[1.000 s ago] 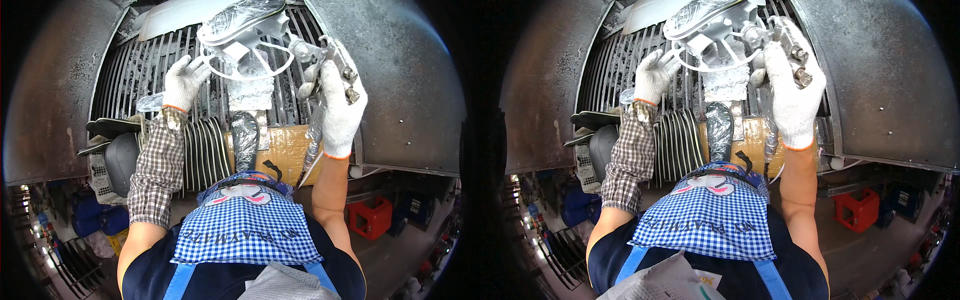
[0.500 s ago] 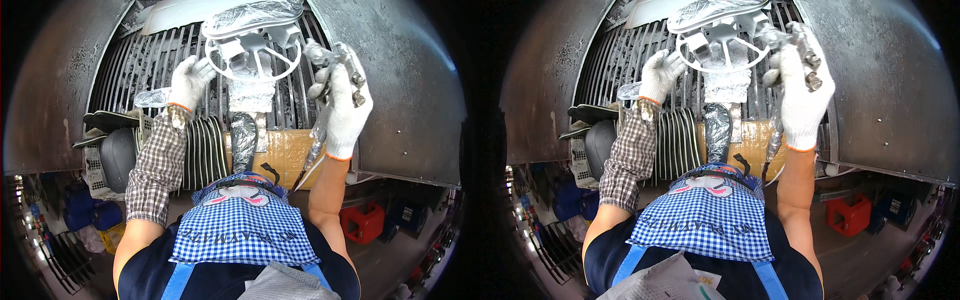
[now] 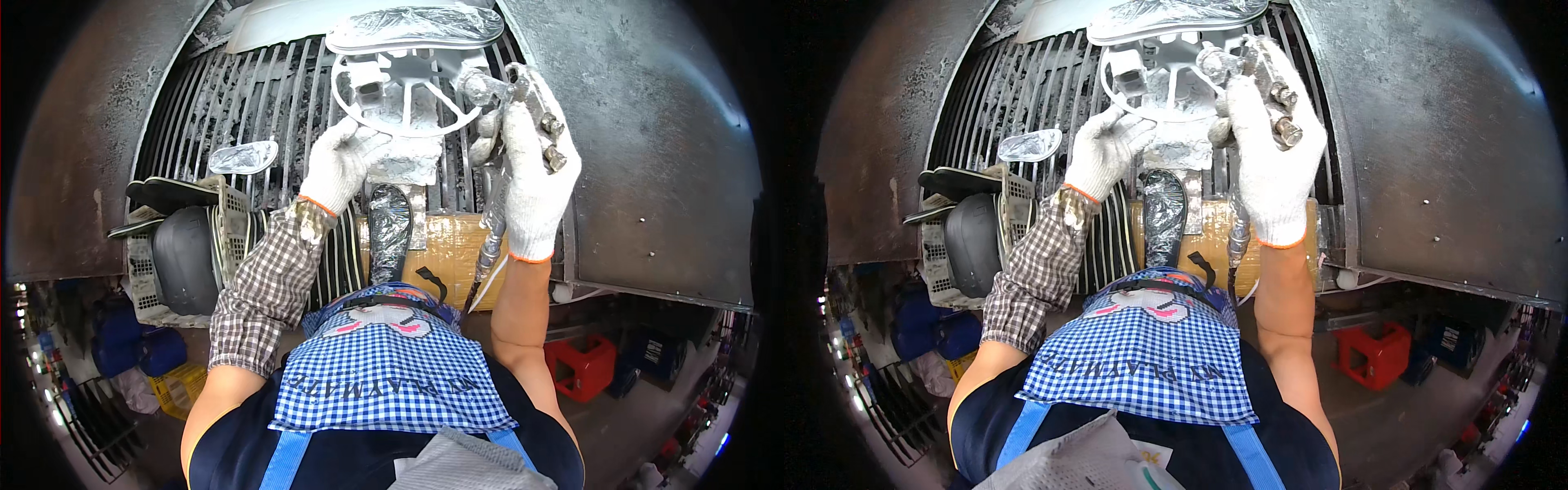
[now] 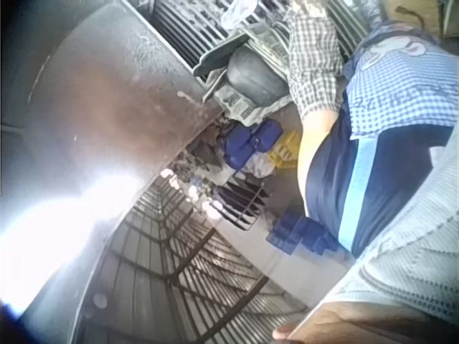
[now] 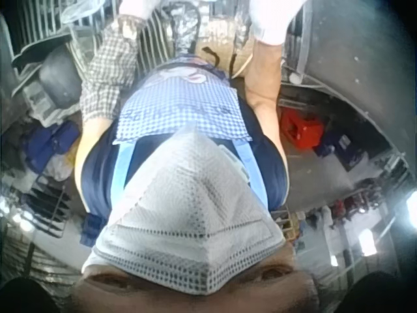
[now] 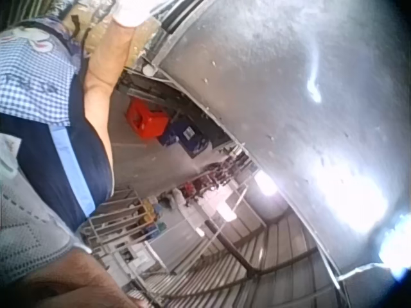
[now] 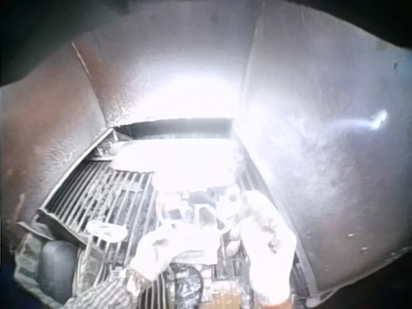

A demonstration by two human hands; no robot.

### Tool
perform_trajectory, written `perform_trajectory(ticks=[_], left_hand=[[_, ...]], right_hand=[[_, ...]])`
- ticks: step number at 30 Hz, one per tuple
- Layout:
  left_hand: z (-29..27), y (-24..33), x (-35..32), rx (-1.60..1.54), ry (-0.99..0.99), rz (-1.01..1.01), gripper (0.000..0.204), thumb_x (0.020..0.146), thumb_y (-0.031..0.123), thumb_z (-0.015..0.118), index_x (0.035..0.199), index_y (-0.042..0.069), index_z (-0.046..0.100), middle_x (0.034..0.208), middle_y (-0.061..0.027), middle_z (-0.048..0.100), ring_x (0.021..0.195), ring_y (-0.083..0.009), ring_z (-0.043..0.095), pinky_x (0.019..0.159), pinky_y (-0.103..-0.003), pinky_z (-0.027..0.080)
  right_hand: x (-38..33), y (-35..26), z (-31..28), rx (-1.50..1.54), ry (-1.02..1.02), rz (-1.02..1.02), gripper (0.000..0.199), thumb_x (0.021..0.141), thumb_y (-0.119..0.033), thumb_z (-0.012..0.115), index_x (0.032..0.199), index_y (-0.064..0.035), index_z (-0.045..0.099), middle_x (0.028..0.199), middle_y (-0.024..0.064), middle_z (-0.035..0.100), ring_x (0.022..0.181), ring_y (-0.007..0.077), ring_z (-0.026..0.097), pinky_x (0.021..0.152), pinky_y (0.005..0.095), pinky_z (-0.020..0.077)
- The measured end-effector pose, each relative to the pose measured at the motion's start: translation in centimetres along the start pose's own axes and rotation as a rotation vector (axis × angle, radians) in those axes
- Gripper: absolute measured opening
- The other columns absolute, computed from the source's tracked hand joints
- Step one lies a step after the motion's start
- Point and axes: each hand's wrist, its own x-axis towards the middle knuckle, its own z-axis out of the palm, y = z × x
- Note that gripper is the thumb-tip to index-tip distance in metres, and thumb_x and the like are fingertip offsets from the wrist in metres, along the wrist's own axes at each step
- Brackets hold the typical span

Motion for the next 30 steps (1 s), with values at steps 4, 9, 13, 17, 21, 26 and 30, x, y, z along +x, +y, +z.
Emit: perform_trajectory(ticks=[4, 9, 13, 17, 21, 26, 30], left_hand=[[0.2, 0.4, -0.1, -0.003, 0.005, -0.004, 0.045, 0.095, 0.020, 0.059, 0.131, -0.006, 0.055, 0.134, -0.0325, 0.059, 0.127, -0.0456, 0.059, 0.110, -0.058, 0.049], [-0.4, 1.0, 0.2, 0.012, 0.015, 0.006, 0.045, 0.094, 0.020, 0.061, 0.131, -0.005, 0.055, 0.131, -0.0317, 0.060, 0.121, -0.0460, 0.062, 0.108, -0.057, 0.051], [-0.7, 1.4, 0.3, 0.051, 0.007, 0.029, 0.048, 0.093, 0.020, 0.063, 0.132, -0.007, 0.054, 0.128, -0.0310, 0.060, 0.119, -0.0446, 0.062, 0.107, -0.057, 0.051], [-1.5, 2.0, 0.5, 0.035, -0.025, 0.036, 0.049, 0.093, 0.019, 0.063, 0.132, -0.009, 0.053, 0.129, -0.0318, 0.059, 0.120, -0.0436, 0.062, 0.107, -0.057, 0.051], [-1.8, 2.7, 0.7, -0.017, -0.050, 0.016, 0.042, 0.093, 0.018, 0.064, 0.125, -0.008, 0.057, 0.126, -0.0320, 0.063, 0.116, -0.0445, 0.064, 0.105, -0.057, 0.053], [-2.1, 3.1, 0.9, 0.007, 0.000, 0.036, 0.035, 0.094, 0.016, 0.064, 0.119, -0.008, 0.060, 0.124, -0.0323, 0.064, 0.116, -0.0452, 0.065, 0.102, -0.056, 0.055], [-3.0, 3.8, 1.3, -0.026, 0.022, 0.054, 0.035, 0.093, 0.016, 0.065, 0.118, -0.008, 0.060, 0.125, -0.0349, 0.063, 0.118, -0.0474, 0.064, 0.103, -0.059, 0.055]], right_hand=[[-0.2, -1.0, -0.7, 0.048, 0.054, 0.028, 0.044, 0.103, -0.009, 0.063, 0.145, 0.0034, 0.055, 0.090, 0.0059, 0.071, 0.067, 0.0072, 0.062, 0.061, 0.0232, 0.0520], [-0.1, -1.1, -2.3, 0.015, 0.108, 0.002, 0.046, 0.103, -0.009, 0.063, 0.146, 0.0036, 0.053, 0.086, 0.0056, 0.071, 0.064, 0.0075, 0.061, 0.058, 0.0229, 0.0507], [-0.2, -1.8, -2.5, 0.016, 0.229, -0.009, 0.046, 0.103, -0.009, 0.064, 0.146, 0.0040, 0.052, 0.087, 0.0065, 0.071, 0.064, 0.0081, 0.062, 0.058, 0.0230, 0.0511], [-1.2, -2.2, -3.0, -0.035, 0.181, -0.015, 0.046, 0.103, -0.008, 0.063, 0.146, 0.0044, 0.052, 0.090, 0.0074, 0.071, 0.066, 0.0074, 0.062, 0.060, 0.0226, 0.0514], [-1.7, -2.3, -3.1, -0.027, 0.137, 0.004, 0.046, 0.103, -0.009, 0.063, 0.146, 0.0045, 0.052, 0.089, 0.0073, 0.071, 0.066, 0.0068, 0.062, 0.060, 0.0220, 0.0511], [-1.7, -1.8, -3.9, -0.003, 0.239, -0.026, 0.046, 0.103, -0.009, 0.063, 0.146, 0.0043, 0.052, 0.090, 0.0076, 0.071, 0.066, 0.0069, 0.061, 0.059, 0.0214, 0.0503], [-2.5, -2.7, -3.9, 0.003, 0.158, 0.015, 0.046, 0.103, -0.009, 0.063, 0.146, 0.0044, 0.052, 0.090, 0.0070, 0.070, 0.065, 0.0068, 0.061, 0.059, 0.0207, 0.0493]])
